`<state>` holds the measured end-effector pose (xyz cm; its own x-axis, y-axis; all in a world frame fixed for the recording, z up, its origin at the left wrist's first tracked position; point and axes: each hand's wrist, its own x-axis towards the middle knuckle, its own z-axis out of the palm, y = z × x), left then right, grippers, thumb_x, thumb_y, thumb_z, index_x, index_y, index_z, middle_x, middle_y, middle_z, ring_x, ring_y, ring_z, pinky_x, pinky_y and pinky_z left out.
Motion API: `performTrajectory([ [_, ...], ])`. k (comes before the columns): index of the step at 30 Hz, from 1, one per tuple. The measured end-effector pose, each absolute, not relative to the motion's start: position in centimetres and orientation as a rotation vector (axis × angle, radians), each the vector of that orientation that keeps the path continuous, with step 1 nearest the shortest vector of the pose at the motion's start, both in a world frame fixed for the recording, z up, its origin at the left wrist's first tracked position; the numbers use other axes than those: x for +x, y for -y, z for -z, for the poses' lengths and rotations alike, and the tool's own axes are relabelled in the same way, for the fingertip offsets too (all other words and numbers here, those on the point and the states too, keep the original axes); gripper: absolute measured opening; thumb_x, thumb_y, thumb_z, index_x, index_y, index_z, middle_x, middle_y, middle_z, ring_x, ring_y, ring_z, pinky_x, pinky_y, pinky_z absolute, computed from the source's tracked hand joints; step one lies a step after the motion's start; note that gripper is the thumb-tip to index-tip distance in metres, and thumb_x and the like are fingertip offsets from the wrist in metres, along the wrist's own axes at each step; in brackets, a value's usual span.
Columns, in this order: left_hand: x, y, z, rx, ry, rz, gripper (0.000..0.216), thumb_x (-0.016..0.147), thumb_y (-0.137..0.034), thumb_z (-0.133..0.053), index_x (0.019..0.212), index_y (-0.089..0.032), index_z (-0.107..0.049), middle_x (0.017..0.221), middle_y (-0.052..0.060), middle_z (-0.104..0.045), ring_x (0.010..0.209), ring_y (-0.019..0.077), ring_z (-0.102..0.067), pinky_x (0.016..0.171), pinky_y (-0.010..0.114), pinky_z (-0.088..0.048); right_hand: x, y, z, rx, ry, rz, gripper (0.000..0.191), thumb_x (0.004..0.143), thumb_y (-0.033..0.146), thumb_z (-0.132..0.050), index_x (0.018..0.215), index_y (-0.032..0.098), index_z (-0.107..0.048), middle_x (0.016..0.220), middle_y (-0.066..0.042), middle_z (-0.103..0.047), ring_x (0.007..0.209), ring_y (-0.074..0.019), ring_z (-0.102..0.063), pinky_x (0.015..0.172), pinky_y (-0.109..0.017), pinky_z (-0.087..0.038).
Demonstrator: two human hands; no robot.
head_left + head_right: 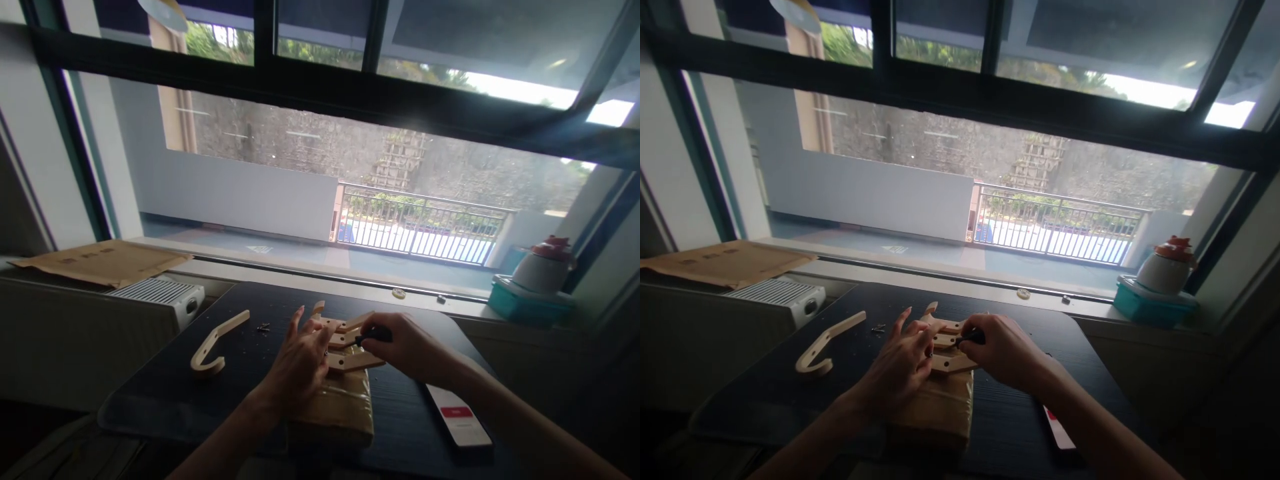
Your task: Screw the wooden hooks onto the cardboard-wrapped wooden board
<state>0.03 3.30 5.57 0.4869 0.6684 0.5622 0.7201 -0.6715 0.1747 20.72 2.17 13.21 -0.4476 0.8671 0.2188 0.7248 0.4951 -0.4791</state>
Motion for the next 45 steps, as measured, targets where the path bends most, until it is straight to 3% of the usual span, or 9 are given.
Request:
performTrajectory([
  [15, 0.0, -3.4, -5.4, -2.633, 1.220, 0.938, 0.069, 0.070, -0.003, -0.049, 0.134, -0.022, -0.031, 0.089, 0.001, -0.064, 0.111, 0.0242, -0.052, 0.108, 0.055, -0.013, 19.2, -2.5, -12.6, -1.320, 2.311, -0.462, 0.019, 0.078, 0.027, -0.055, 0.087, 0.019, -0.070, 0.081, -0.004, -0.068, 0.069, -0.0144, -0.056, 0.064, -0.026, -0.040],
  [28, 0.1, -3.4, -5.5, -2.638, 1.226, 0.968, 0.069, 0.069, -0.001, -0.049, 0.133, -0.023, -0.034, 0.096, 0.003, -0.063, 0.110, 0.0235, -0.053, 0.108, 0.054, -0.013, 19.0, -2.6, -12.5, -1.292, 2.329, -0.468, 0.021, 0.078, 0.026, -0.054, 0.089, 0.018, -0.070, 0.077, -0.004, -0.067, 0.068, -0.0141, -0.057, 0.064, -0.025, -0.040],
  [33, -0.3, -3.1, -5.2, -2.669, 1.180, 1.012, 0.072, 0.068, 0.001, -0.048, 0.133, -0.026, -0.032, 0.116, 0.005, -0.057, 0.117, 0.0234, -0.047, 0.109, 0.054, -0.011, 19.0, -3.0, -13.3, -1.298, 2.436, -0.412, 0.021, 0.078, 0.029, -0.054, 0.088, 0.020, -0.070, 0.074, -0.001, -0.066, 0.063, -0.0123, -0.054, 0.059, -0.024, -0.037],
  [38, -1.7, -2.7, -2.0, -2.502, 1.399, 1.505, 0.071, 0.076, -0.012, -0.055, 0.137, -0.028, -0.024, 0.134, 0.010, -0.041, 0.126, 0.0280, -0.036, 0.106, 0.052, -0.026, 18.3, -3.8, -14.8, -1.307, 2.556, -0.427, 0.021, 0.079, 0.032, -0.054, 0.086, 0.020, -0.069, 0.072, 0.000, -0.065, 0.059, -0.0107, -0.052, 0.053, -0.023, -0.034],
  [41, -1.9, -2.6, 0.3, -2.463, 1.712, 1.922, 0.069, 0.075, -0.022, -0.061, 0.134, -0.026, -0.026, 0.126, 0.009, -0.049, 0.119, 0.0274, -0.046, 0.098, 0.046, -0.039, 17.5, -4.6, -15.9, -1.293, 2.646, -0.391, 0.020, 0.079, 0.030, -0.054, 0.086, 0.020, -0.069, 0.074, -0.001, -0.066, 0.061, -0.0108, -0.052, 0.055, -0.023, -0.034],
  [45, -1.6, -2.5, 1.6, -2.539, 1.968, 2.343, 0.051, 0.075, -0.029, -0.061, 0.122, -0.021, -0.042, 0.118, 0.009, -0.057, 0.110, 0.0256, -0.055, 0.088, 0.038, -0.049, 16.2, -5.4, -17.6, -1.280, 2.781, -0.402, 0.019, 0.078, 0.029, -0.055, 0.087, 0.020, -0.069, 0.074, 0.000, -0.065, 0.059, -0.0099, -0.051, 0.054, -0.023, -0.034],
])
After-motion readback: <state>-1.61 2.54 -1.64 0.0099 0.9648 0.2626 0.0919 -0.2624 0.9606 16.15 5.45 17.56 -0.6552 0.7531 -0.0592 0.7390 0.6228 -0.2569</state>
